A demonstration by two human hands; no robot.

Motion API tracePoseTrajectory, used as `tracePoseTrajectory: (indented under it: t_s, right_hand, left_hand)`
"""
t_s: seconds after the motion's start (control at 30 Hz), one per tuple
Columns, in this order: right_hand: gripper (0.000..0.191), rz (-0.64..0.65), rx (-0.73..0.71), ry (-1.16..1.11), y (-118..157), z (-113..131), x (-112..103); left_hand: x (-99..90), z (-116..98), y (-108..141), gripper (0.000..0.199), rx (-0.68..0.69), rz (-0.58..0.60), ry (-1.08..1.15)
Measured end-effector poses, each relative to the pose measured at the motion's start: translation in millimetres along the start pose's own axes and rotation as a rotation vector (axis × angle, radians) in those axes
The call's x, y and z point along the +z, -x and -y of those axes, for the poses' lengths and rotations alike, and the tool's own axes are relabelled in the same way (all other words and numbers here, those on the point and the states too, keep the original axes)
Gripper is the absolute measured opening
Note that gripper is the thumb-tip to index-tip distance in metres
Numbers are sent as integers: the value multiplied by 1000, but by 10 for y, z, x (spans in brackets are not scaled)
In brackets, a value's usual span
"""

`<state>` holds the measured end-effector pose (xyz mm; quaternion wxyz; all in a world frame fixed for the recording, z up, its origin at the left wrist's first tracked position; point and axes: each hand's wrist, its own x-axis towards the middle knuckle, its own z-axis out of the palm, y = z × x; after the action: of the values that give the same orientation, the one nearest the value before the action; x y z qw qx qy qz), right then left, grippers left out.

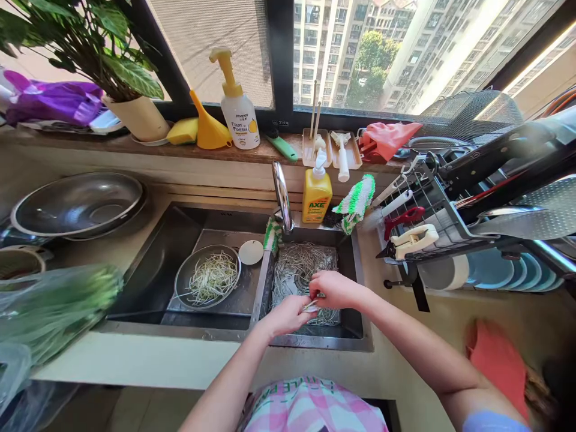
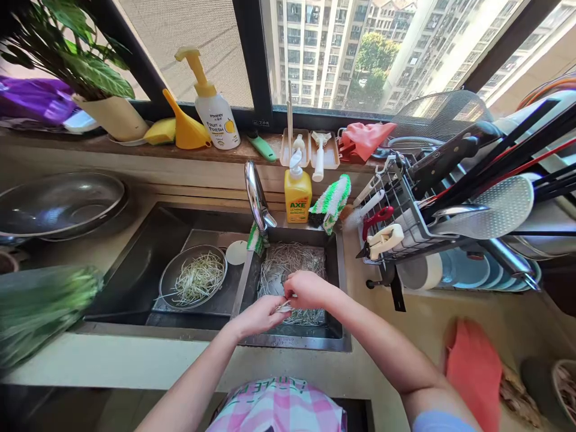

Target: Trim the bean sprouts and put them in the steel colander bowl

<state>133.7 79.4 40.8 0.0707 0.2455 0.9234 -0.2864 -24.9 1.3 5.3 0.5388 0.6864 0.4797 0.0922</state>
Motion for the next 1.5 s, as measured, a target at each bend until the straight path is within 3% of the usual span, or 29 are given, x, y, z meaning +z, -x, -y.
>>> tracePoseTrajectory:
  t_s: [0.17, 0.33, 0.43, 0.6, 0.7, 0.77, 0.9, 0.97, 1.13, 1.23, 1.37, 1.5]
  right_hand:
    - [11, 44, -99, 250, -25, 119, -43]
    - [14, 33, -189, 229, -66, 126, 22]
    - [9, -107, -94, -26, -79, 69, 116]
    - [7, -495, 227, -779, -30, -105, 183]
    - [8, -590, 301, -1023, 48, -240, 200]
    - [10, -555, 360, -1005, 115, -320, 239]
    - [11, -471, 454, -685, 256, -336, 332]
    - [17, -502, 389, -620, 308, -246, 330]
    - [22, -532, 63, -591, 339, 19, 138]
    - [21, -381, -5, -521, 310, 43, 26]
    - [17, -136, -4, -432, 261, -30, -20]
    - [15, -22, 18, -413, 218, -76, -24]
  left_hand:
    - [-30, -25, -5, 27, 25, 88, -35]
    - [-73, -50, 3, 22, 33, 165, -59]
    - [-103, -35, 29, 23, 17, 140, 41]
    - [-165, 43, 85, 26, 1, 73, 176]
    - [-190, 86, 109, 29, -2, 77, 261]
    - [-201, 94, 123, 30, 6, 81, 350]
    - [-209, 82, 149, 31, 19, 103, 556]
    - [-203, 85, 158, 32, 20, 112, 641]
    - [-168, 114, 167, 33, 15, 115, 710]
    - [-173, 94, 165, 33, 9, 112, 563]
    - [-215, 17, 168, 27, 86, 23, 156]
    - [-242, -62, 191, 18, 173, -55, -90]
